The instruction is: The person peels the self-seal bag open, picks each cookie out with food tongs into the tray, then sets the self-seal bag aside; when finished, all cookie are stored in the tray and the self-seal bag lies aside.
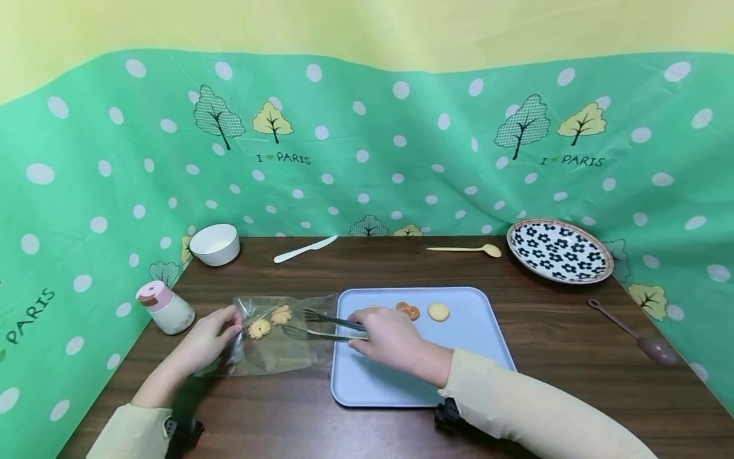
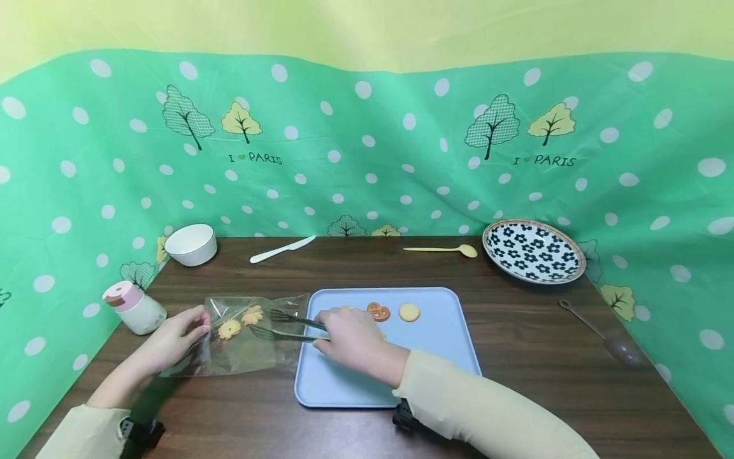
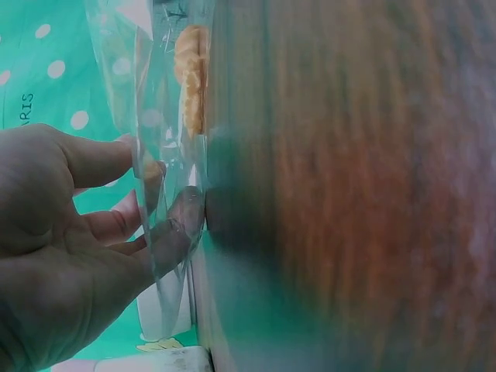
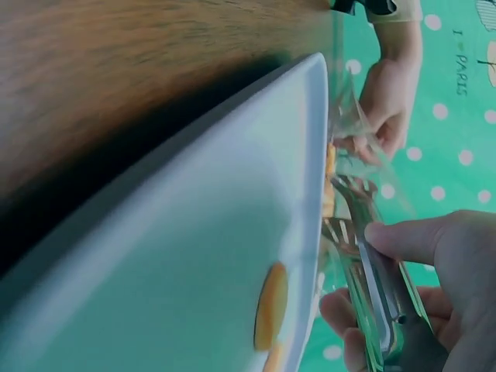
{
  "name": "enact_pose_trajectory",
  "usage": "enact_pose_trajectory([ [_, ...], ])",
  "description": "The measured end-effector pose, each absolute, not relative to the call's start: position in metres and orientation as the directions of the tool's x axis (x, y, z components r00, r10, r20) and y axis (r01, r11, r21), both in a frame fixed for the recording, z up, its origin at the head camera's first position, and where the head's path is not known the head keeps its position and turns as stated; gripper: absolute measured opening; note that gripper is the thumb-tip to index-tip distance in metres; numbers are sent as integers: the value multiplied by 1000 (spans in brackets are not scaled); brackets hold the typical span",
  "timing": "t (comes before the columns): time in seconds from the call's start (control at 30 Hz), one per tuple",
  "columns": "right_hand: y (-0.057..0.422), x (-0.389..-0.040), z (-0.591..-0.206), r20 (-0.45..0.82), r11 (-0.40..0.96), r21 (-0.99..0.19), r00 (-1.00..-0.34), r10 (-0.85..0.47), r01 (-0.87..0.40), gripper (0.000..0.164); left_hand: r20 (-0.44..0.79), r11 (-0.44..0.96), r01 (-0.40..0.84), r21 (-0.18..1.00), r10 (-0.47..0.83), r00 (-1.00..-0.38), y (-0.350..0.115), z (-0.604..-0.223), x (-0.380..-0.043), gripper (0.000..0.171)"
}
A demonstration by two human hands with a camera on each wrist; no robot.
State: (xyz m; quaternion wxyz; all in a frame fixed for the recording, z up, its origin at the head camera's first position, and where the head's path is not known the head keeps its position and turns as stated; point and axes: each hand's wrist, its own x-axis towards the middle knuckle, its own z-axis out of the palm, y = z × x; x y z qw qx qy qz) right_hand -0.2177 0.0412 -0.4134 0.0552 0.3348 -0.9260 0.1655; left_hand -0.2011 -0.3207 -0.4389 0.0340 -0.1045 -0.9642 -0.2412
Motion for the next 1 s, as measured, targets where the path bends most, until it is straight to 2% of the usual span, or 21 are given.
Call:
enact_pose_trajectory([
  [0.27, 19, -218, -416, 246, 757, -215, -784, -569, -617, 36, 122, 868, 225, 443, 190, -974, -319, -435, -204, 16],
  [0.67, -3, -217, -419, 223, 805, -169, -817, -531, -569, 40, 133, 870, 233, 435, 194, -972, -320, -438, -202, 17],
  [1.0, 10, -210, -412, 211, 791, -175, -807, -551, -586, 35, 146, 868, 251, 429, 207, -967, -320, -438, -202, 18],
])
